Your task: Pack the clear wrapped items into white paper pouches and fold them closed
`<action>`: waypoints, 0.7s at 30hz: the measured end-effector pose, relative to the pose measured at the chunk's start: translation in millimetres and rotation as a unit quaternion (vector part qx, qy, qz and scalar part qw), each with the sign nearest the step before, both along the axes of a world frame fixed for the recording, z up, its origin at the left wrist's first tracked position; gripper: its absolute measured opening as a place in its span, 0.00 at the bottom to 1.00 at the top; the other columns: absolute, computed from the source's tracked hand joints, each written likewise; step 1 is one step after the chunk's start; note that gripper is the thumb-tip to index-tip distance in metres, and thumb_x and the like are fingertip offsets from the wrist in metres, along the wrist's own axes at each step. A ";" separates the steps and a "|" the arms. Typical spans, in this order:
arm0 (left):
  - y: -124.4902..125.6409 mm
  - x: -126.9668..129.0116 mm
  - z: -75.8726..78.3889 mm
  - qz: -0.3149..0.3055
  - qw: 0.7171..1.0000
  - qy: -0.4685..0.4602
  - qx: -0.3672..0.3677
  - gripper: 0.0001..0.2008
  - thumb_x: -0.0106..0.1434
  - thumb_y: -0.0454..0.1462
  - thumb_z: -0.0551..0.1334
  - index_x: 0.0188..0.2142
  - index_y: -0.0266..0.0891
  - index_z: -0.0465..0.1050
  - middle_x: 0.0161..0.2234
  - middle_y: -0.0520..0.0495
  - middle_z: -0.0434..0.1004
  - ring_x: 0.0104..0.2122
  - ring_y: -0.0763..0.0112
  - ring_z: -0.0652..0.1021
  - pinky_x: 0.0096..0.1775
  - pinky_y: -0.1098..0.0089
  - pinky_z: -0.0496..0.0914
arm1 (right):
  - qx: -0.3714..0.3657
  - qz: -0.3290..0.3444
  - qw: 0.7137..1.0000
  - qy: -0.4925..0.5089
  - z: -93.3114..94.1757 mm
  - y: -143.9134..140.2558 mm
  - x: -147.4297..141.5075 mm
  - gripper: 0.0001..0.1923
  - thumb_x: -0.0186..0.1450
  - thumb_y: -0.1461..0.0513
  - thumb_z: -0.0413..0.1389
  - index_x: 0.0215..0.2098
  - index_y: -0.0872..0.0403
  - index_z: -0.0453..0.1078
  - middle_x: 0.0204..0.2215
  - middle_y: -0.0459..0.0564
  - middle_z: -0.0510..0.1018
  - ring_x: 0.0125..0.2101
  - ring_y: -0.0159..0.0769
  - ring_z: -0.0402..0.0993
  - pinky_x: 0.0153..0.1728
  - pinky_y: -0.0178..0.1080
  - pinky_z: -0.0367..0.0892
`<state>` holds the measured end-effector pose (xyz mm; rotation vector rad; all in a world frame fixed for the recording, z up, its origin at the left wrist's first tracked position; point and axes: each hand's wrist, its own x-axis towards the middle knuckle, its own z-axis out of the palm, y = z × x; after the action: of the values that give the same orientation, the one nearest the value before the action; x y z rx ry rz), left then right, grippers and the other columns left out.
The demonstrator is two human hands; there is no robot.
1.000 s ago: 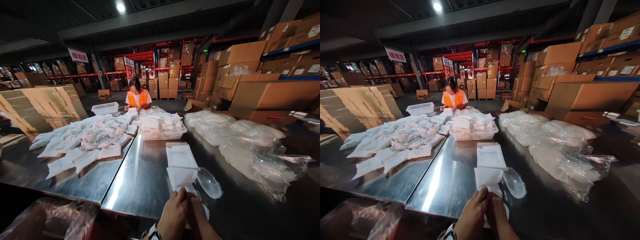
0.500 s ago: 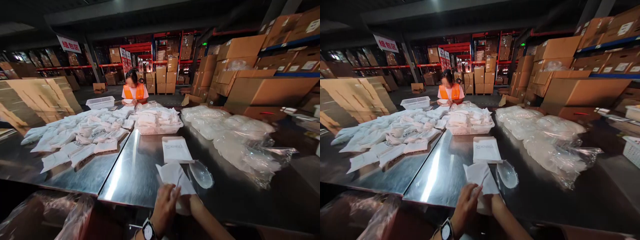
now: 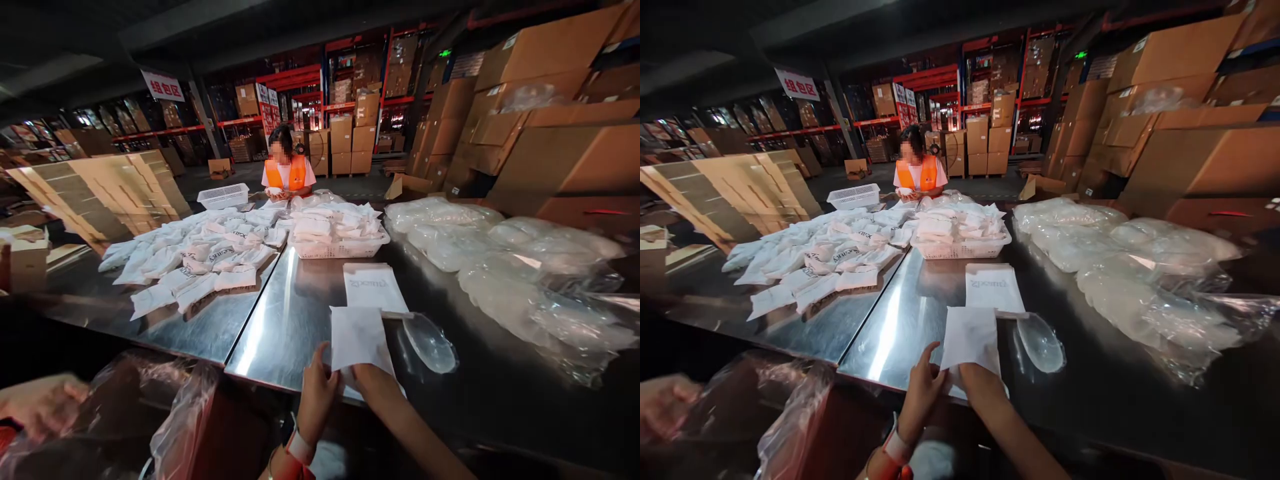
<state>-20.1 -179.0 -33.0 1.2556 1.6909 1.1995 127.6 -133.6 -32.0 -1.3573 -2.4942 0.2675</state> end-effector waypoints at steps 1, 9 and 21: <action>-0.8 0.1 0.1 -0.006 0.999 -0.035 0.000 0.27 0.58 0.35 0.56 0.58 0.34 0.63 0.22 0.53 0.73 0.24 0.67 0.73 0.32 0.68 0.68 | 0.019 0.014 1.000 -0.008 1.7 -5.0 -3.6 0.07 0.66 0.69 0.54 0.34 0.53 0.73 0.26 0.45 0.76 0.26 0.33 0.73 0.26 0.35 0.66; -4.3 -1.2 6.3 0.008 0.928 -0.370 -0.049 0.32 0.53 0.36 0.64 0.58 0.35 0.66 0.38 0.47 0.79 0.38 0.65 0.76 0.44 0.66 0.70 | 0.216 0.085 0.963 0.140 7.9 -31.4 -19.4 0.10 0.68 0.69 0.49 0.36 0.53 0.71 0.29 0.46 0.76 0.30 0.37 0.71 0.31 0.39 0.62; -5.6 4.8 28.0 -0.094 0.882 -0.460 -0.036 0.23 0.51 0.34 0.64 0.49 0.36 0.73 0.33 0.48 0.77 0.35 0.67 0.75 0.42 0.68 0.69 | 0.094 -0.023 0.988 0.121 -4.8 -36.6 -24.7 0.11 0.61 0.73 0.52 0.32 0.52 0.67 0.30 0.46 0.74 0.30 0.36 0.73 0.30 0.37 0.66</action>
<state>-15.3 -184.6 -5.0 0.5948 0.8689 1.2959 102.9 -170.2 -36.8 -1.2271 -2.2243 0.1695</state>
